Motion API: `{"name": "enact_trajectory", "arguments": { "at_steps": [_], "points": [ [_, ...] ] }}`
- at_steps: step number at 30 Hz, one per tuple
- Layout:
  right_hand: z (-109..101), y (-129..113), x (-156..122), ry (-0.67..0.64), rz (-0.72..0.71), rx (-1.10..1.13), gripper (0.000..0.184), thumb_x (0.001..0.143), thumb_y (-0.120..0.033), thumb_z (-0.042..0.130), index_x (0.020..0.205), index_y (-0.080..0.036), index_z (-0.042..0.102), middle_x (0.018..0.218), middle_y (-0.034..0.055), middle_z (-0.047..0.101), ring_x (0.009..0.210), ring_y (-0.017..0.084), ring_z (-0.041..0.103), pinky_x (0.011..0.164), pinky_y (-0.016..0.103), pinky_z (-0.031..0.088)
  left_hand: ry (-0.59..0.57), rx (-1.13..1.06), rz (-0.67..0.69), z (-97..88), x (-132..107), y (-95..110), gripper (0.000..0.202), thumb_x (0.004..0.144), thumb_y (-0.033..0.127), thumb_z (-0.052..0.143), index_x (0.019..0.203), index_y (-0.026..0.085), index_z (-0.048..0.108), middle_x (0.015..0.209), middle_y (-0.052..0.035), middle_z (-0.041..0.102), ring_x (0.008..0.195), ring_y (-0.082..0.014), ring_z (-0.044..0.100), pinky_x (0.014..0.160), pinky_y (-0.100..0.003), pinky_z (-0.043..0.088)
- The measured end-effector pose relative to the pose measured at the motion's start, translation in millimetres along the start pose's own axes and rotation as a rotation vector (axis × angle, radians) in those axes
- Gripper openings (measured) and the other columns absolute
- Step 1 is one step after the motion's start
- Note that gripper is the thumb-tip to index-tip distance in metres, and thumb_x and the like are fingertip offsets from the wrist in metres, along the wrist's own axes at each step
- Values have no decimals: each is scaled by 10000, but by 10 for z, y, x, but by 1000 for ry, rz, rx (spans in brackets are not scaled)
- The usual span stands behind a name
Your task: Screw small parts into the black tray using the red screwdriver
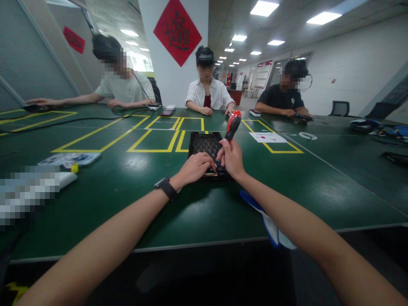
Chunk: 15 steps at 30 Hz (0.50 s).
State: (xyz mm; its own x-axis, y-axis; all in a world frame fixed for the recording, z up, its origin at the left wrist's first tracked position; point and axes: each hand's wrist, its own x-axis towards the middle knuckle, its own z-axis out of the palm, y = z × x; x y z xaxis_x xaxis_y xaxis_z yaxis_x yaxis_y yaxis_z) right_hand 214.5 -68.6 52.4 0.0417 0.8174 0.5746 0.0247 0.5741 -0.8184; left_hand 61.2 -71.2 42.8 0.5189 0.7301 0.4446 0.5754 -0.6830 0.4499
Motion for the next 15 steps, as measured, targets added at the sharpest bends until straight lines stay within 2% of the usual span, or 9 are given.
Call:
{"name": "enact_trajectory", "arguments": {
  "at_steps": [8, 15],
  "points": [
    [-13, -7, 4, 18, -2, -9, 362, 846, -550, 406, 891, -200, 487, 461, -85, 530, 279, 40, 363, 311, 155, 256, -9, 32, 72, 4, -18, 13, 337, 827, 174, 402, 727, 230, 719, 863, -18, 622, 868, -167, 548, 857, -283, 403],
    [-30, 19, 40, 105, 3, 26, 360, 857, -544, 391, 868, -196, 486, 451, -80, 510, 288, 43, 351, 328, 167, 253, -6, 87, 36, -21, -22, 28, 343, 860, 176, 362, 788, 218, 694, 868, -19, 620, 846, -162, 538, 840, -284, 387]
  ]
}}
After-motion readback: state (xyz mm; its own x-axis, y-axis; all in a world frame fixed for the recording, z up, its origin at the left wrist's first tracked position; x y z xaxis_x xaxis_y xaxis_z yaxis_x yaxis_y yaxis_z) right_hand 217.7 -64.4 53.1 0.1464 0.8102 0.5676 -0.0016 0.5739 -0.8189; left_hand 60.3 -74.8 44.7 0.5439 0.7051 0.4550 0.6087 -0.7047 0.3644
